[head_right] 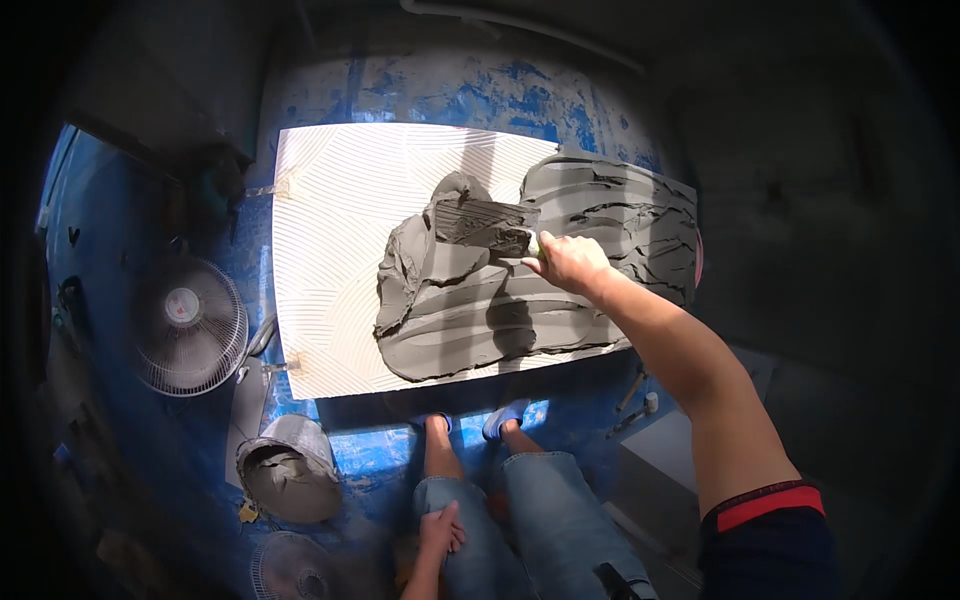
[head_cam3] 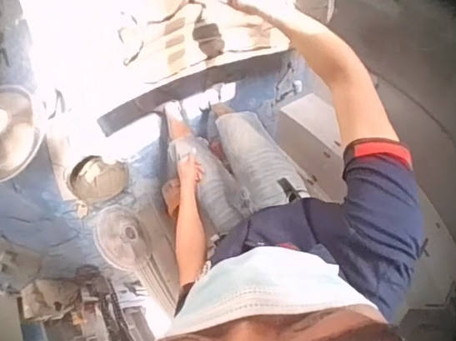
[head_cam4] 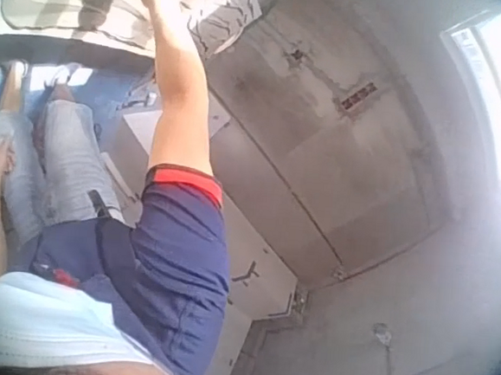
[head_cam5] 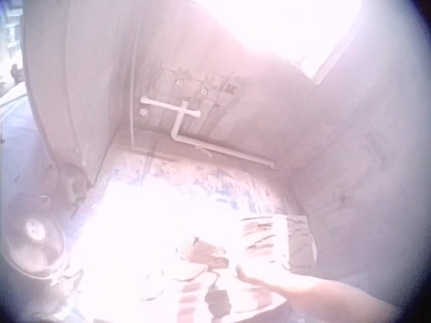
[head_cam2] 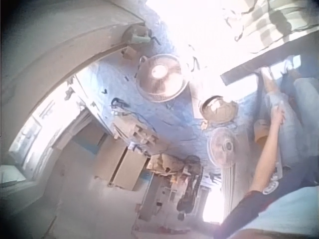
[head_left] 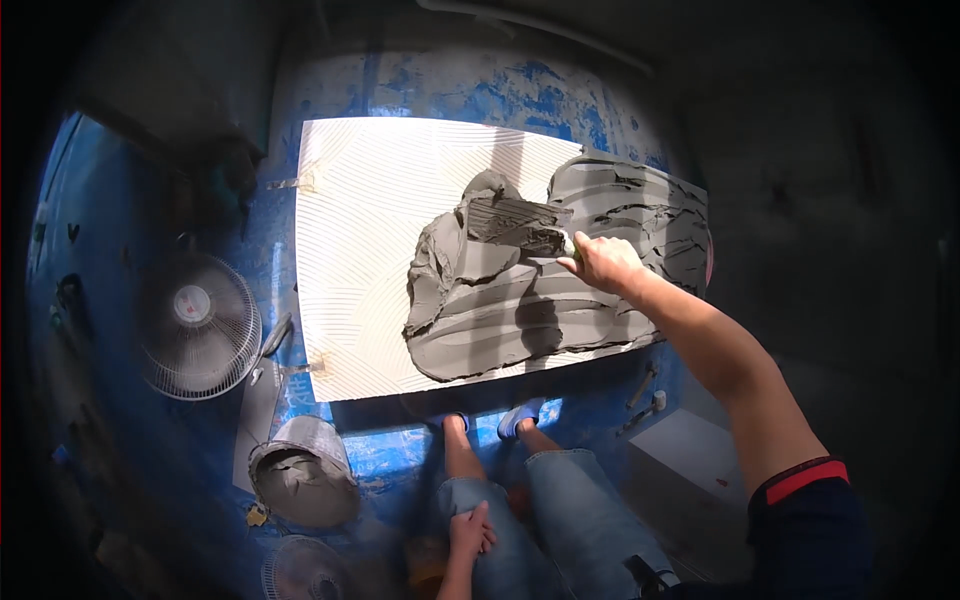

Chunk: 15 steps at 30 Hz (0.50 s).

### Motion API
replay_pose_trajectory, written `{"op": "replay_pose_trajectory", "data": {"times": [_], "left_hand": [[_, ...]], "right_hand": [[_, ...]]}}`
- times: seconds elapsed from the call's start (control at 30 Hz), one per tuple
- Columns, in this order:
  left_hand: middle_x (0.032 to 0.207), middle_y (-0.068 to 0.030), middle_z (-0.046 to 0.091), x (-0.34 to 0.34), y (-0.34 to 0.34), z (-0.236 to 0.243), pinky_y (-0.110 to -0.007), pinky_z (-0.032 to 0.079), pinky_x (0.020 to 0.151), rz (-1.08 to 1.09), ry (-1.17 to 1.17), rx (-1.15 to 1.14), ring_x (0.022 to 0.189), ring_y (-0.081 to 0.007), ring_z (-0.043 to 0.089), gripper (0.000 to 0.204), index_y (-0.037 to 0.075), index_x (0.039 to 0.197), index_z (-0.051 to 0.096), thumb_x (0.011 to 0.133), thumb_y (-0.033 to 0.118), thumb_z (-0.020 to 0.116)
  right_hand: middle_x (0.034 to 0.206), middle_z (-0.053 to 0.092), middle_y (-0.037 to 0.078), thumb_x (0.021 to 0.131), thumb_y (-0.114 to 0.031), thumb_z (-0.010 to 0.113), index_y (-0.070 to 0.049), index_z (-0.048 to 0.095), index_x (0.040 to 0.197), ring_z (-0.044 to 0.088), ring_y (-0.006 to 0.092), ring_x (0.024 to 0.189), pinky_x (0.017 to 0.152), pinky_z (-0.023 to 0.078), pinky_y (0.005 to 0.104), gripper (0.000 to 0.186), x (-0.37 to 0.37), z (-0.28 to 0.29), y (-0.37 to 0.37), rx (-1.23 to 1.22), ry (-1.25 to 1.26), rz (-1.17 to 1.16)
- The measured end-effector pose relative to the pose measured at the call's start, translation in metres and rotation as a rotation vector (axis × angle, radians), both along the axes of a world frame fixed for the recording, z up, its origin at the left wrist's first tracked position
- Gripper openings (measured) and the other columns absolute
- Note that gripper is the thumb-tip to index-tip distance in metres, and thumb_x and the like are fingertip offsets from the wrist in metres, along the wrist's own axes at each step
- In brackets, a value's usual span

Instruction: The person scoops mounds of mortar from a bucket onto the back of a large ceramic tile using a trowel and then spreads the mortar across the surface with the tool.

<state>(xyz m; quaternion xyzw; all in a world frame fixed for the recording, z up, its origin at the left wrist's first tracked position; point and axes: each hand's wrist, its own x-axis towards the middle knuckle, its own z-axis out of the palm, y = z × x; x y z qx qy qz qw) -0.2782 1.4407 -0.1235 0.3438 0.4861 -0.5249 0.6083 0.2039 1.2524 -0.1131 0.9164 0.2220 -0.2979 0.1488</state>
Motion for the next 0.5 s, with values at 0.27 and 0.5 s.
{"op": "replay_pose_trajectory", "data": {"times": [0.27,0.5], "left_hand": [[0.058,-0.0138,0.063,0.002,0.002,0.001,-0.025,0.039,0.037,-0.015,0.039,0.034,0.038,-0.0158,0.053,0.051,-0.002,0.07,0.06,0.092,0.043,0.057],[0.056,-0.012,0.062,-0.011,-0.004,-0.013,-0.026,0.038,0.036,0.068,0.063,0.031,0.038,-0.0159,0.052,0.05,0.0,0.07,0.059,0.092,0.045,0.057]], "right_hand": [[0.06,0.055,0.013,0.096,-0.055,0.04,0.0,0.053,0.075,0.056,0.0245,0.061,0.061,0.046,0.0386,0.06,-0.077,-0.004,0.03,0.299,0.352,-0.75],[0.085,0.066,0.026,0.091,-0.057,0.05,-0.002,0.053,0.095,0.063,0.045,0.084,0.073,0.052,0.0495,0.055,-0.002,0.002,-0.039,-0.075,-0.005,-0.118]]}}
